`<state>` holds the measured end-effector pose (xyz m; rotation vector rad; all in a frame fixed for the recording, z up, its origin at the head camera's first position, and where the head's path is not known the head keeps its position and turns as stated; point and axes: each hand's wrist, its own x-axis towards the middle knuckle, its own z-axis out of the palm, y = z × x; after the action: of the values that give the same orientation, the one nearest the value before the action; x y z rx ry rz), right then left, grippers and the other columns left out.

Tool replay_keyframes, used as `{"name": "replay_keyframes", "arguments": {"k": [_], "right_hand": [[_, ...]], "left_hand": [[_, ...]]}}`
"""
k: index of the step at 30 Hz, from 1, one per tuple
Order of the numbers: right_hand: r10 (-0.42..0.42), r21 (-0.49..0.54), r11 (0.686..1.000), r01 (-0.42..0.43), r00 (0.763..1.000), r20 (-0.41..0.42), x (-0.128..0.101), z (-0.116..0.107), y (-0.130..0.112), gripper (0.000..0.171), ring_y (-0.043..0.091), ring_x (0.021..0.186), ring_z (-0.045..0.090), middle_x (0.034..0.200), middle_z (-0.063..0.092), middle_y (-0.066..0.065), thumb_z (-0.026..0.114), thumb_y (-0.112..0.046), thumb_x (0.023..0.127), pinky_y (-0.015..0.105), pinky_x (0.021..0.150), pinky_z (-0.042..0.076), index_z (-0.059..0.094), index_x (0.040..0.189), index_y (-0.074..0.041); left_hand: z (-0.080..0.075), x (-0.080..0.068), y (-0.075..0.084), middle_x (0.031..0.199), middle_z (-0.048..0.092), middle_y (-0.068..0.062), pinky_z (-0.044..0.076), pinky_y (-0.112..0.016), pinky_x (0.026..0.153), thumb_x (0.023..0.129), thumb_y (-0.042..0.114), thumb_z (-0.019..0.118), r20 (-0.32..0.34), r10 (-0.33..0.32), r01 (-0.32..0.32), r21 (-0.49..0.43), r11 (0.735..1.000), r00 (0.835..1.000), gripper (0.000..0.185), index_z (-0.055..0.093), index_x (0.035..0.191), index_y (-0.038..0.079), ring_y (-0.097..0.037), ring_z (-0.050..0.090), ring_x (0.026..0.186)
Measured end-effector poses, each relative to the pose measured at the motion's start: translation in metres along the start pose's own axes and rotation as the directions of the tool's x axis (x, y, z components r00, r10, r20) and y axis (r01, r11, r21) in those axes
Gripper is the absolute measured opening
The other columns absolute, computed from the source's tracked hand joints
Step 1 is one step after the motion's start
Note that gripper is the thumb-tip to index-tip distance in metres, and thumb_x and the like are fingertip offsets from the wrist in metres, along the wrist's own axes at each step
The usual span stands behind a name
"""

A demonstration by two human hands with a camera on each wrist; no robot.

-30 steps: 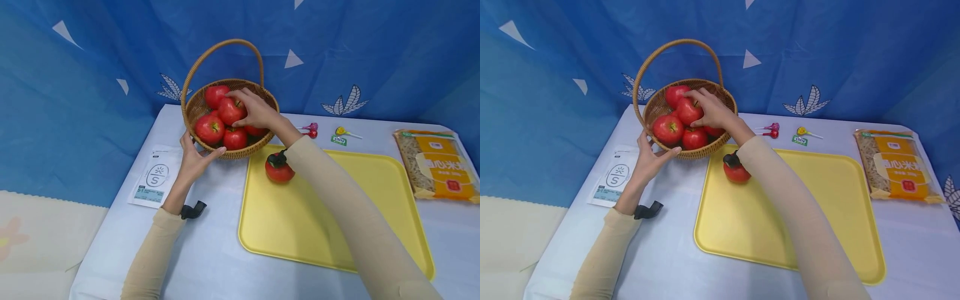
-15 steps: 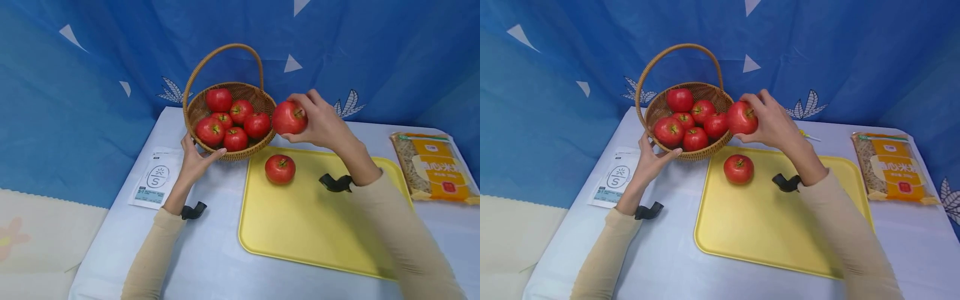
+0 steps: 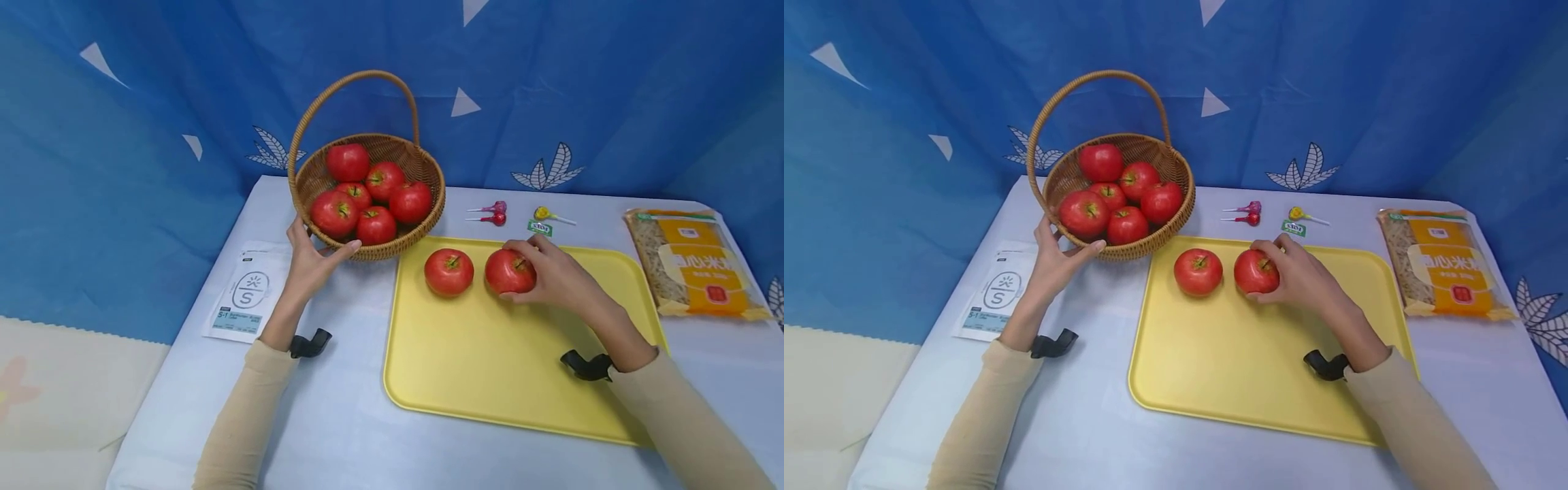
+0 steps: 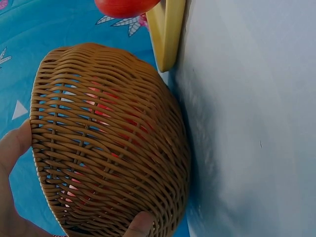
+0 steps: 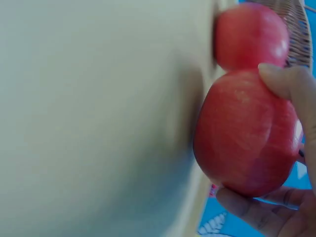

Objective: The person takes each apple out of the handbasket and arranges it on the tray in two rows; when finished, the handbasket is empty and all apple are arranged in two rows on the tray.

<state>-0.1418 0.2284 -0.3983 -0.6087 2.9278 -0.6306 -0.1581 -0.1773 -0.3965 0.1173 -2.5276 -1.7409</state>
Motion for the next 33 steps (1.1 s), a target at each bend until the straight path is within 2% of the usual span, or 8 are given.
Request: {"name": "replay_keyframes", "arguments": {"k": [4,8,12,16,20,25,29,33], "right_hand": [[0.012,-0.017,1.0,-0.012,0.999,0.032,-0.002,0.007,-0.002,0.081,0.036,0.11,0.051,0.116,0.048,0.015,0.091,-0.034,0.066,0.053,0.078,0.059,0.05,0.134,-0.019],[-0.003,-0.095,0.995,0.007,0.999,0.033,-0.002,0.008,-0.007,0.083,0.035,0.108,0.049,0.116,0.048,0.015,0.091,-0.036,0.066,0.052,0.073,0.059,0.048,0.135,-0.019],[-0.003,-0.169,0.986,0.006,1.0,0.019,-0.002,0.003,-0.013,0.09,0.035,0.104,0.051,0.116,0.05,0.015,0.088,-0.045,0.067,0.051,0.073,0.056,0.045,0.142,-0.021],[-0.095,-0.156,0.984,0.086,0.994,-0.053,0.01,-0.011,-0.023,0.089,0.029,0.095,0.052,0.112,0.052,0.013,0.086,-0.047,0.07,0.046,0.071,0.053,0.043,0.145,-0.022],[-0.27,-0.058,0.963,0.265,0.956,-0.115,0.04,-0.028,-0.045,0.086,0.023,0.096,0.051,0.116,0.053,0.011,0.087,-0.039,0.072,0.039,0.067,0.052,0.045,0.145,-0.021],[-0.411,0.09,0.905,0.415,0.909,-0.064,0.091,-0.041,-0.091,0.09,0.023,0.11,0.051,0.129,0.049,0.009,0.085,-0.04,0.074,0.039,0.078,0.055,0.038,0.149,-0.026],[-0.483,0.17,0.86,0.481,0.875,-0.035,0.134,-0.025,-0.121,0.085,0.026,0.124,0.048,0.133,0.046,0.007,0.082,-0.042,0.077,0.045,0.097,0.052,0.039,0.149,-0.025],[-0.501,0.179,0.853,0.49,0.865,0.02,0.168,0.0,-0.14,0.077,0.024,0.12,0.05,0.133,0.045,0.009,0.075,-0.041,0.084,0.04,0.095,0.052,0.038,0.149,-0.024]], "left_hand": [[-0.001,0.0,-0.001,0.154,0.008,-0.008,0.046,-0.048,0.107,0.079,0.035,0.081,-0.003,0.007,-0.007,-0.005,1.0,1.0,0.112,0.001,0.157,0.019,-0.027,0.02,0.145],[0.0,0.0,-0.002,0.154,0.008,-0.008,0.046,-0.047,0.107,0.079,0.034,0.081,-0.005,0.004,-0.004,-0.008,1.0,1.0,0.112,0.001,0.157,0.02,-0.027,0.02,0.145],[0.0,0.0,-0.002,0.154,0.008,-0.008,0.047,-0.047,0.106,0.079,0.034,0.081,-0.003,0.004,-0.004,-0.006,1.0,1.0,0.113,0.001,0.157,0.02,-0.027,0.02,0.145],[0.0,0.001,-0.001,0.154,0.008,-0.008,0.047,-0.047,0.106,0.079,0.035,0.082,-0.003,0.014,-0.014,-0.003,1.0,1.0,0.113,0.002,0.157,0.02,-0.028,0.02,0.145],[-0.002,0.001,-0.001,0.154,0.009,-0.008,0.046,-0.047,0.107,0.079,0.034,0.082,-0.004,0.012,-0.012,-0.004,1.0,1.0,0.113,0.002,0.157,0.019,-0.027,0.021,0.145],[-0.004,0.001,-0.002,0.154,0.009,-0.008,0.046,-0.047,0.107,0.078,0.035,0.082,-0.009,0.01,-0.01,-0.001,1.0,1.0,0.113,0.002,0.157,0.019,-0.027,0.021,0.145],[-0.004,0.002,-0.002,0.153,0.009,-0.008,0.046,-0.047,0.107,0.079,0.034,0.081,-0.001,0.015,-0.015,-0.01,1.0,1.0,0.112,0.002,0.157,0.019,-0.027,0.021,0.144],[0.0,0.003,-0.003,0.153,0.009,-0.007,0.045,-0.047,0.108,0.081,0.034,0.08,0.012,0.021,-0.02,-0.019,1.0,1.0,0.109,0.003,0.156,0.019,-0.026,0.021,0.144]]}}
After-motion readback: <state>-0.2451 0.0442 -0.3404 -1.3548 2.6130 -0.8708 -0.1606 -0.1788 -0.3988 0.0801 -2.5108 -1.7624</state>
